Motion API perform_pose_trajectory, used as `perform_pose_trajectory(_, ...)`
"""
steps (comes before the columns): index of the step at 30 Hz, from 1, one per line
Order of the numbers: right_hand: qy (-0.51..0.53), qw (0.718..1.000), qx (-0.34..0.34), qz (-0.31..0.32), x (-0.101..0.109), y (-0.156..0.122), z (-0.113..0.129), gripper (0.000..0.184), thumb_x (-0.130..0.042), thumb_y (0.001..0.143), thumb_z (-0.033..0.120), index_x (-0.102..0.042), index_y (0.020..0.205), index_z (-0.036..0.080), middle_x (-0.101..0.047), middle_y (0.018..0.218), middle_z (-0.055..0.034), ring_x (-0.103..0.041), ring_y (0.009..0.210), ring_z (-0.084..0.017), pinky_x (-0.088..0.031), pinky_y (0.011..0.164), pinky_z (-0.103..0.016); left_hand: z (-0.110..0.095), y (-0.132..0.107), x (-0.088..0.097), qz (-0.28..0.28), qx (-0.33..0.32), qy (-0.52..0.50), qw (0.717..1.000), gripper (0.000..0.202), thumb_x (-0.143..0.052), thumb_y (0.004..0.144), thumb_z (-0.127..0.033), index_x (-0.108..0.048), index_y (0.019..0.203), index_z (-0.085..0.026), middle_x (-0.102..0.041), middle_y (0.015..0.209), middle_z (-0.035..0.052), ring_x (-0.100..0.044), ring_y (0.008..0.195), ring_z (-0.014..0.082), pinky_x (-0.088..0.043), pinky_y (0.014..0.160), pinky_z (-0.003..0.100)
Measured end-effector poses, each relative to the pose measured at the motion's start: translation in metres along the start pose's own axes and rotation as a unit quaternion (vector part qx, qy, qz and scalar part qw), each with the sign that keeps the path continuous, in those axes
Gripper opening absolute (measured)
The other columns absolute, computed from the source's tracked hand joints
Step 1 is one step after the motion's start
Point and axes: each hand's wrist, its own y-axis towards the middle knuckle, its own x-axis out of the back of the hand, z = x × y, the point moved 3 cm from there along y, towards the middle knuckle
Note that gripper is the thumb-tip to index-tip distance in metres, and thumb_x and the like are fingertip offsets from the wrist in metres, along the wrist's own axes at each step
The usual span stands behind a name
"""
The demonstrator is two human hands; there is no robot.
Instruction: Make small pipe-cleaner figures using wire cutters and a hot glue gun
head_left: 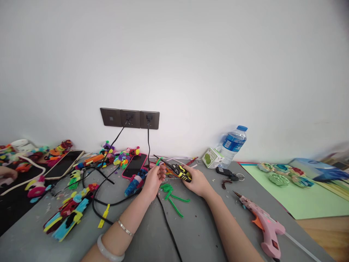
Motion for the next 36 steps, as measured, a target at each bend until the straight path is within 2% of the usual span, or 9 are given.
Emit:
perform_pose_trajectory(7,0.001,1.000,0.004,-0.001,0.0006,0.0000,0.0003,0.053,-0.053,0.068,0.021,-0.060,0.121,0.020,-0.071,0.106,-0.0085,-0.065,0.090,-0.025,-0.044,0.074,-0.029,-0.0034,-0.0028,-0.0020,-0.008,0.021,-0.029,0.999,0.035,-0.051,0.089,-0.038,-0.058,0.065,-0.013,-0.053,0.059,0.0008,-0.046,0.051,0.0087,-0.035,0.051,0.022)
perform_pose_trajectory(14,-0.001,1.000,0.005,0.006,0.0021,-0.0011,0.0019,0.052,-0.053,0.068,0.020,-0.060,0.120,0.019,-0.071,0.104,-0.0086,-0.064,0.088,-0.025,-0.043,0.074,-0.029,-0.0058,-0.0037,-0.0040,0.005,0.026,-0.067,0.997,0.041,-0.044,0.094,-0.035,-0.046,0.058,-0.015,-0.042,0.056,-0.0025,-0.037,0.048,0.0077,-0.033,0.050,0.021)
perform_pose_trajectory(22,-0.002,1.000,0.003,0.011,0.0024,-0.0008,0.0020,0.049,-0.054,0.068,0.020,-0.061,0.117,0.020,-0.071,0.103,-0.0078,-0.064,0.087,-0.024,-0.042,0.073,-0.028,-0.0058,-0.0026,-0.0041,0.039,0.029,-0.081,0.995,0.035,-0.056,0.087,-0.027,-0.039,0.058,-0.017,-0.037,0.056,-0.0042,-0.031,0.047,0.0068,-0.029,0.047,0.021)
perform_pose_trajectory(36,0.002,1.000,0.006,0.008,0.0007,-0.0005,0.0008,0.050,-0.055,0.069,0.019,-0.061,0.119,0.020,-0.071,0.101,-0.0075,-0.063,0.087,-0.023,-0.042,0.074,-0.028,-0.0054,-0.0024,-0.0044,0.050,0.034,-0.077,0.995,0.035,-0.056,0.085,-0.025,-0.036,0.058,-0.017,-0.035,0.055,-0.0050,-0.030,0.046,0.0064,-0.028,0.048,0.021)
